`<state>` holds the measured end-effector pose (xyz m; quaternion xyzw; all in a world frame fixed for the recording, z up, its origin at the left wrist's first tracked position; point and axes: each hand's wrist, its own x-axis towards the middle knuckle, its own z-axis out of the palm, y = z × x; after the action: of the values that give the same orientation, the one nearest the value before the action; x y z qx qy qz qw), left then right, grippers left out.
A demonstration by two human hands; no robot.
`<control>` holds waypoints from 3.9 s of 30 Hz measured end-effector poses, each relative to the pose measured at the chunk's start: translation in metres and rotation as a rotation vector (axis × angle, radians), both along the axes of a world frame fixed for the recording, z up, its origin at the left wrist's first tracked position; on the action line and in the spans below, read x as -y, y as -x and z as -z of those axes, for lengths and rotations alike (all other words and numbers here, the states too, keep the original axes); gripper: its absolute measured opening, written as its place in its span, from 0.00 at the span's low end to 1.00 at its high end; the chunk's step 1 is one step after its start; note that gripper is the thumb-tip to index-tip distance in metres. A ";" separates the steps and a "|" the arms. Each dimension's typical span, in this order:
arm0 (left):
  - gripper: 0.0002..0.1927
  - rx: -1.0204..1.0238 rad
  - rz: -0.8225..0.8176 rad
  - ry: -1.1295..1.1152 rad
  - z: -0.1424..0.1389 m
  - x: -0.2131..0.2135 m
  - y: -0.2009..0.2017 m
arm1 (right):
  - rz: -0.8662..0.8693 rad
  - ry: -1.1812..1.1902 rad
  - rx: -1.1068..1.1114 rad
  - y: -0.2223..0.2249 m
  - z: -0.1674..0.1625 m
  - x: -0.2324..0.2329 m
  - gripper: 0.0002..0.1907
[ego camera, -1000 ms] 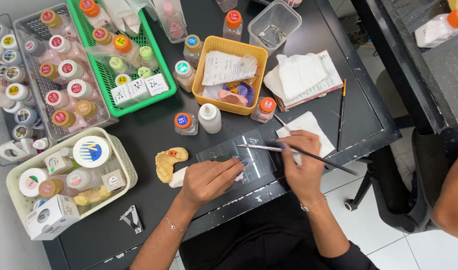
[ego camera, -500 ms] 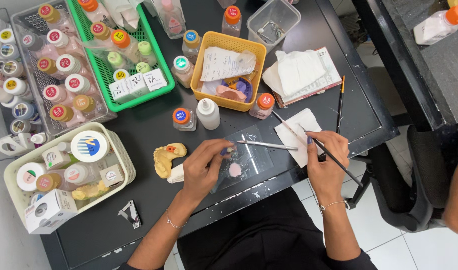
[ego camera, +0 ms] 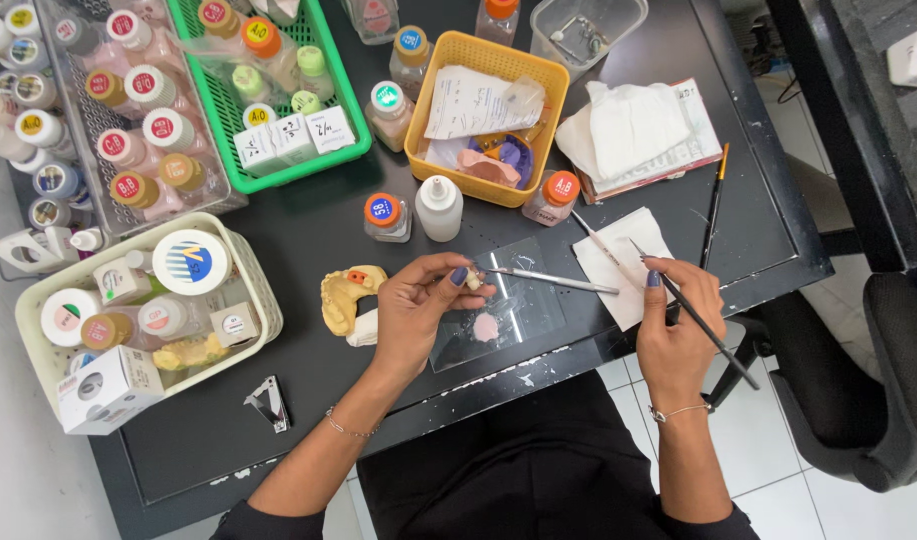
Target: The person holds a partial denture framework in one hand and uses a fine brush to apply pink ceramic material onto the denture teeth, dipping the brush and adding material to different tooth surfaces. A dental impression and bottles of ceramic powders sit on the workbench nearby.
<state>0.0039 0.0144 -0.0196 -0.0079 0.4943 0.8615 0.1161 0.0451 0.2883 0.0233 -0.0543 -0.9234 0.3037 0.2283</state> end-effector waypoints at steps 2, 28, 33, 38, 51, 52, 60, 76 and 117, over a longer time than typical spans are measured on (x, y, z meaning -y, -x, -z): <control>0.14 0.011 -0.009 0.004 0.001 0.000 0.002 | -0.010 0.005 0.007 0.003 0.002 0.000 0.07; 0.18 0.063 0.021 -0.008 -0.016 -0.014 -0.019 | 0.031 0.252 -0.142 -0.017 -0.010 0.006 0.07; 0.16 0.087 0.026 0.011 -0.012 -0.012 -0.018 | -0.164 0.273 -0.190 -0.027 -0.009 0.025 0.08; 0.17 0.106 0.003 0.002 -0.008 -0.007 -0.026 | -0.134 0.460 -0.192 -0.038 -0.002 0.035 0.13; 0.14 0.114 0.018 -0.170 0.006 -0.009 -0.029 | -0.165 0.669 -0.163 -0.040 0.003 0.037 0.17; 0.17 0.100 0.064 -0.236 0.006 -0.007 -0.028 | -0.154 0.633 -0.165 -0.038 0.006 0.038 0.17; 0.31 0.068 0.239 -0.361 -0.014 0.011 -0.017 | -0.152 0.599 -0.147 -0.022 0.021 0.053 0.16; 0.26 0.091 0.389 -0.440 -0.014 0.023 -0.011 | -0.175 0.581 -0.086 -0.005 0.034 0.065 0.15; 0.25 0.102 0.227 -0.517 -0.026 0.018 0.000 | -0.381 0.659 -0.296 -0.004 0.009 0.098 0.23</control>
<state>0.0040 -0.0033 0.0062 0.0340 0.2496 0.9389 0.2345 0.0488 0.1906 0.0145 0.0918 -0.7273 0.6249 0.2685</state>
